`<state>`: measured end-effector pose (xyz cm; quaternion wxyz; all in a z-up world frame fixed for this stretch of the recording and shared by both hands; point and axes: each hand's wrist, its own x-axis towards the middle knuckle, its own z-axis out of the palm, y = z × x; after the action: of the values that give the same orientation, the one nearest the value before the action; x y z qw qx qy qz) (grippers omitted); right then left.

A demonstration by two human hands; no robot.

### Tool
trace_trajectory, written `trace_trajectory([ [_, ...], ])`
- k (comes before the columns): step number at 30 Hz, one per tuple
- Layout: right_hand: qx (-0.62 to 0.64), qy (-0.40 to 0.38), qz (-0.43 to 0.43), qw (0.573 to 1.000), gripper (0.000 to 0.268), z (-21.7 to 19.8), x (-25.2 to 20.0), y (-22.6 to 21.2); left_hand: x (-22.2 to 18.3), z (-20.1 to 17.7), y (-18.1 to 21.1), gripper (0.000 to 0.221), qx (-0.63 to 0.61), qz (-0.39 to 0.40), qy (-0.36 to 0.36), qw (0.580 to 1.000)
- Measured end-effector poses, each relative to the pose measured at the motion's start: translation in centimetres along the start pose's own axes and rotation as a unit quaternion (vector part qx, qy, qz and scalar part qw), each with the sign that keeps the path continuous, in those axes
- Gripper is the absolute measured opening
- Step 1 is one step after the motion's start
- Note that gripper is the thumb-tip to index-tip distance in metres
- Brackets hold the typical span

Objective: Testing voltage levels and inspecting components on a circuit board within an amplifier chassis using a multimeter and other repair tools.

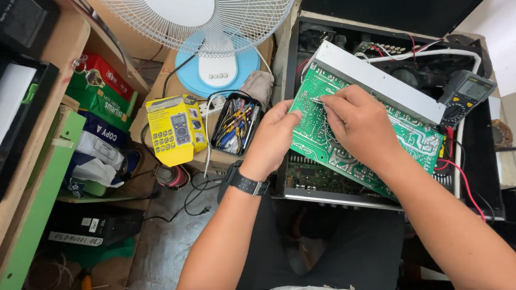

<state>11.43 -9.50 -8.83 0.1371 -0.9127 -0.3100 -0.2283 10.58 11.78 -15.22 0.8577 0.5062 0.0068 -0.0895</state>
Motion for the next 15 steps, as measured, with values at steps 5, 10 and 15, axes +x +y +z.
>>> trace_trajectory([
  [5, -0.015, 0.002, -0.014, 1.000, 0.014, 0.22, 0.06, 0.04, 0.18, -0.47, -0.44, 0.042, 0.004, -0.001, -0.008, 1.000],
  [10, -0.007, 0.008, -0.020, 1.000, 0.014, 0.25, 0.07, 0.12, 0.32, -0.50, -0.69, 0.042, -0.002, 0.002, -0.010, 1.000],
  [15, -0.010, 0.013, -0.019, 1.000, 0.014, 0.42, -0.17, 0.25, 0.46, -0.76, -0.97, 0.041, -0.009, 0.002, -0.011, 1.000],
])
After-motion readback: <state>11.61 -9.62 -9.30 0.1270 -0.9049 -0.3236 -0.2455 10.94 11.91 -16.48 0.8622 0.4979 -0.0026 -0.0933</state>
